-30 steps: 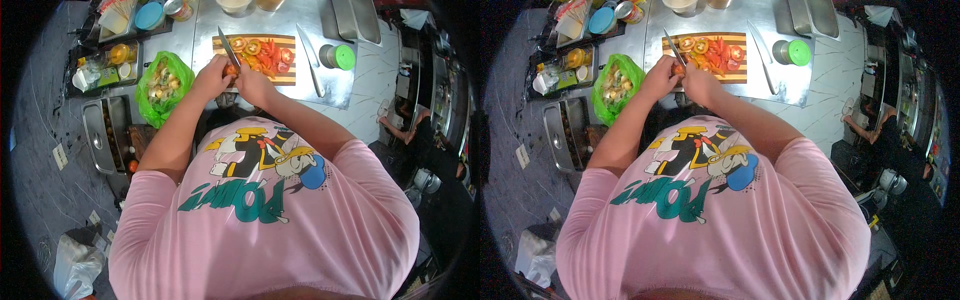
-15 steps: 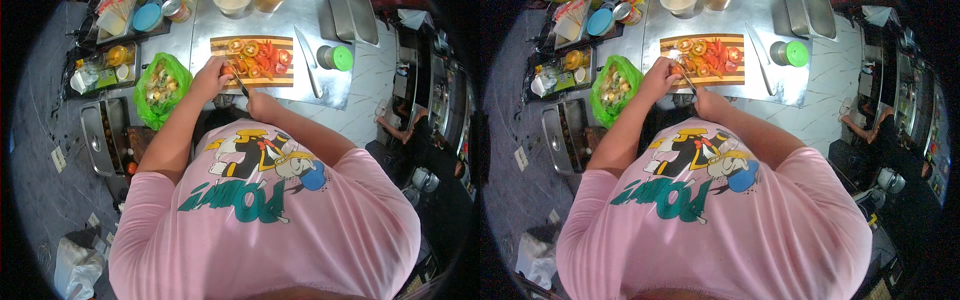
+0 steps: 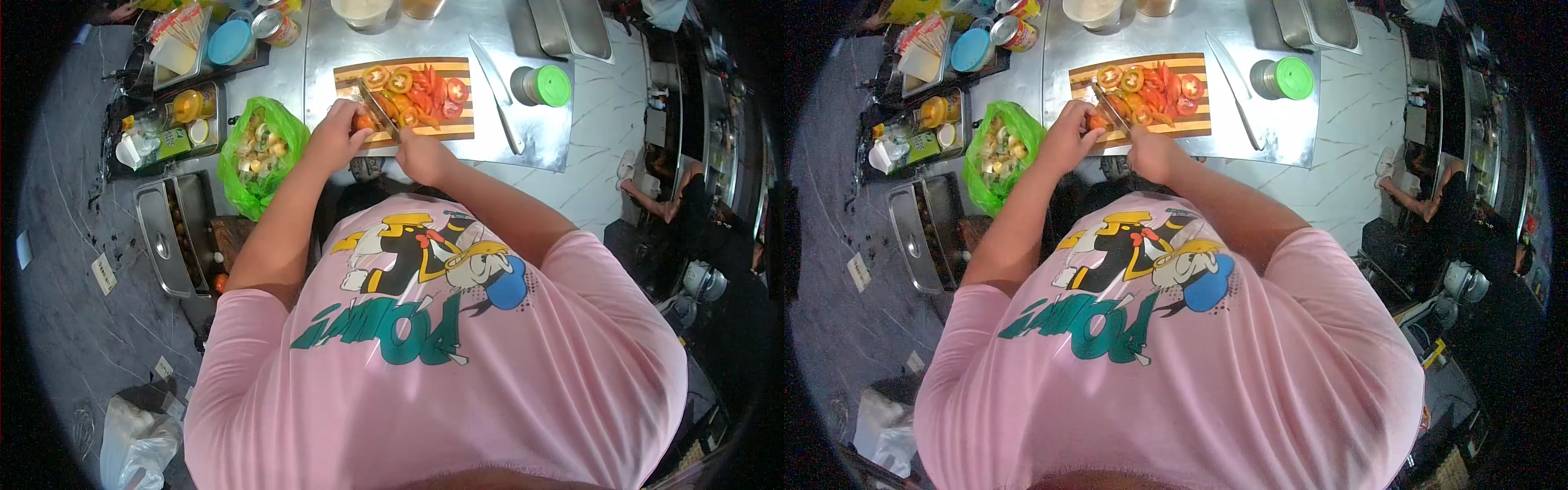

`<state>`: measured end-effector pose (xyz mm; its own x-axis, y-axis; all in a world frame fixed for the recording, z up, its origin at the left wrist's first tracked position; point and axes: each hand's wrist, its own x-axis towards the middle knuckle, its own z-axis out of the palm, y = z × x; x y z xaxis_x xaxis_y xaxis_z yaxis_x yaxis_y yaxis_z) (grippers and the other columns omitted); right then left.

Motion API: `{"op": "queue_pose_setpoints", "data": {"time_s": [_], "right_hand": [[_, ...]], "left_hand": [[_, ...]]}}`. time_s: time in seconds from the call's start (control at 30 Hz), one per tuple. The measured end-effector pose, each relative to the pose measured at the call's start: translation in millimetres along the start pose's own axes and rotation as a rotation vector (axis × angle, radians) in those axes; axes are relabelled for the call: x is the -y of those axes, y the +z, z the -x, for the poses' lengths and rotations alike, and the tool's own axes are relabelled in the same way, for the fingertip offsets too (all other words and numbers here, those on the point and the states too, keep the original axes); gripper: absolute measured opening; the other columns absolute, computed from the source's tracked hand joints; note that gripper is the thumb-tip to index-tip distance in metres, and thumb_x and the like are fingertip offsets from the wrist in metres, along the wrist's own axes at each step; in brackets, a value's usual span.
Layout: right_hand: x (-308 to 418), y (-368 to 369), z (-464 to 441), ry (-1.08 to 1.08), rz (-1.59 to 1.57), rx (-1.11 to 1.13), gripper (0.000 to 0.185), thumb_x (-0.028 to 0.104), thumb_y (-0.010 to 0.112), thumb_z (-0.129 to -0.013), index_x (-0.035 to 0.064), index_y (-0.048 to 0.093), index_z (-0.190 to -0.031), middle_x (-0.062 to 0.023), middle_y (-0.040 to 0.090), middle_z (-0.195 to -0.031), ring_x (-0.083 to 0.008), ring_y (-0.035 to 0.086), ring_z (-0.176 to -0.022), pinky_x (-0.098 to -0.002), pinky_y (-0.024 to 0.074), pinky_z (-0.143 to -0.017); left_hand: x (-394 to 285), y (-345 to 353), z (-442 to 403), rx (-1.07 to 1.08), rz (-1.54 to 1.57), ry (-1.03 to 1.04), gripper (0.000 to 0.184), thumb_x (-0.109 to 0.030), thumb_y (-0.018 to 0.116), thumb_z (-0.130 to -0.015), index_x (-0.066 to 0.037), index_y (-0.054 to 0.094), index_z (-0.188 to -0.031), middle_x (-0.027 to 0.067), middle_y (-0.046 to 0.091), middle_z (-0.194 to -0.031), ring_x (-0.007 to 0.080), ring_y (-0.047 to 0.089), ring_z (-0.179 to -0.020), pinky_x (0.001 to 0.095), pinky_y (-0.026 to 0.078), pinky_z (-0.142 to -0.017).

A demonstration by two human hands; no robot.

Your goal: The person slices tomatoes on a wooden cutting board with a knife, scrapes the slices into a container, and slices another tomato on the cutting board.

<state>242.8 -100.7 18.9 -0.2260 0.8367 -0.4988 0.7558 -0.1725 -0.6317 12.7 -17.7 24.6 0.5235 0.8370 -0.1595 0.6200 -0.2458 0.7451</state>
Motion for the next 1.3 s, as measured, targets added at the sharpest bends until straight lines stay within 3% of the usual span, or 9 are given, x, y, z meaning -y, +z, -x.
{"op": "queue_pose_setpoints", "data": {"time_s": [0.2, 0.37, 0.57, 0.73, 0.87, 0.97, 1.03, 1.13, 1.3], "right_hand": [[2, 4, 6, 0.005, 0.001, -0.095, 0.028, 0.018, 0.061, -0.099, -0.0041, 0.058, -0.115, -0.0323, 0.074, -0.095, -0.0498, 0.075, -0.095, -0.0593, 0.0573, -0.086], [2, 2, 4, -0.048, -0.003, -0.040, 0.028, 0.018, 0.060, -0.099, -0.0039, 0.057, -0.116, -0.0312, 0.075, -0.093, -0.0494, 0.075, -0.094, -0.0591, 0.0577, -0.084], [7, 8, -5, -0.021, 0.004, 0.001, 0.033, 0.021, 0.062, -0.097, -0.0045, 0.058, -0.119, -0.0302, 0.076, -0.097, -0.0488, 0.075, -0.096, -0.0580, 0.0579, -0.084], [-3, -6, 8, -0.048, 0.007, 0.094, 0.036, 0.020, 0.062, -0.096, -0.0056, 0.057, -0.122, -0.0329, 0.075, -0.104, -0.0492, 0.074, -0.103, -0.0575, 0.0569, -0.089], [-10, -9, 14, 0.033, 0.002, 0.077, 0.034, 0.020, 0.062, -0.097, -0.0053, 0.057, -0.119, -0.0334, 0.074, -0.105, -0.0496, 0.073, -0.104, -0.0576, 0.0561, -0.092], [-4, -17, 12, 0.046, -0.014, 0.014, 0.032, 0.020, 0.061, -0.098, -0.0049, 0.056, -0.117, -0.0327, 0.074, -0.102, -0.0496, 0.074, -0.101, -0.0577, 0.0566, -0.090], [-3, -17, 11, 0.054, -0.024, -0.008, 0.031, 0.020, 0.060, -0.099, -0.0048, 0.056, -0.117, -0.0325, 0.074, -0.101, -0.0494, 0.074, -0.099, -0.0578, 0.0568, -0.089], [-3, -16, 14, 0.015, -0.036, -0.059, 0.030, 0.019, 0.059, -0.099, -0.0046, 0.055, -0.118, -0.0320, 0.074, -0.099, -0.0491, 0.074, -0.097, -0.0578, 0.0571, -0.088], [-3, -4, 10, 0.035, 0.023, -0.074, 0.031, 0.020, 0.061, -0.099, -0.0038, 0.054, -0.118, -0.0278, 0.074, -0.091, -0.0490, 0.075, -0.093, -0.0591, 0.0577, -0.085]], "left_hand": [[2, 4, 1, -0.022, 0.035, -0.010, 0.039, -0.014, 0.083, -0.095, -0.006, 0.059, -0.126, 0.0133, 0.061, -0.125, 0.0273, 0.070, -0.101, 0.0382, 0.061, -0.089], [3, 7, 1, -0.035, 0.049, 0.000, 0.040, -0.010, 0.083, -0.094, -0.005, 0.058, -0.125, 0.0148, 0.060, -0.125, 0.0271, 0.070, -0.103, 0.0377, 0.062, -0.090], [9, 13, 3, -0.084, 0.090, 0.028, 0.043, -0.016, 0.083, -0.090, -0.006, 0.059, -0.124, 0.0151, 0.062, -0.122, 0.0289, 0.069, -0.094, 0.0396, 0.059, -0.084], [4, 12, 1, -0.049, 0.152, -0.213, 0.045, -0.019, 0.084, -0.089, -0.005, 0.059, -0.124, 0.0162, 0.070, -0.106, 0.0302, 0.072, -0.092, 0.0402, 0.060, -0.084], [-6, 10, -1, -0.082, 0.109, -0.199, 0.044, -0.018, 0.083, -0.089, -0.005, 0.060, -0.123, 0.0169, 0.072, -0.102, 0.0307, 0.073, -0.091, 0.0407, 0.060, -0.084], [-8, 12, -4, -0.020, 0.026, -0.175, 0.044, -0.020, 0.083, -0.089, -0.006, 0.060, -0.124, 0.0158, 0.072, -0.106, 0.0295, 0.072, -0.093, 0.0419, 0.060, -0.087], [-6, 18, -9, -0.103, -0.166, 0.043, 0.047, -0.023, 0.084, -0.087, -0.007, 0.064, -0.126, 0.0180, 0.069, -0.118, 0.0363, 0.071, -0.105, 0.0472, 0.060, -0.092], [-13, 21, -12, -0.055, -0.292, -0.080, 0.048, -0.027, 0.082, -0.087, -0.009, 0.066, -0.128, 0.0191, 0.064, -0.119, 0.0398, 0.068, -0.112, 0.0507, 0.059, -0.097], [-15, 11, -9, 0.001, -0.298, -0.070, 0.049, -0.024, 0.081, -0.086, -0.010, 0.065, -0.130, 0.0177, 0.059, -0.129, 0.0402, 0.068, -0.116, 0.0509, 0.059, -0.099]]}}
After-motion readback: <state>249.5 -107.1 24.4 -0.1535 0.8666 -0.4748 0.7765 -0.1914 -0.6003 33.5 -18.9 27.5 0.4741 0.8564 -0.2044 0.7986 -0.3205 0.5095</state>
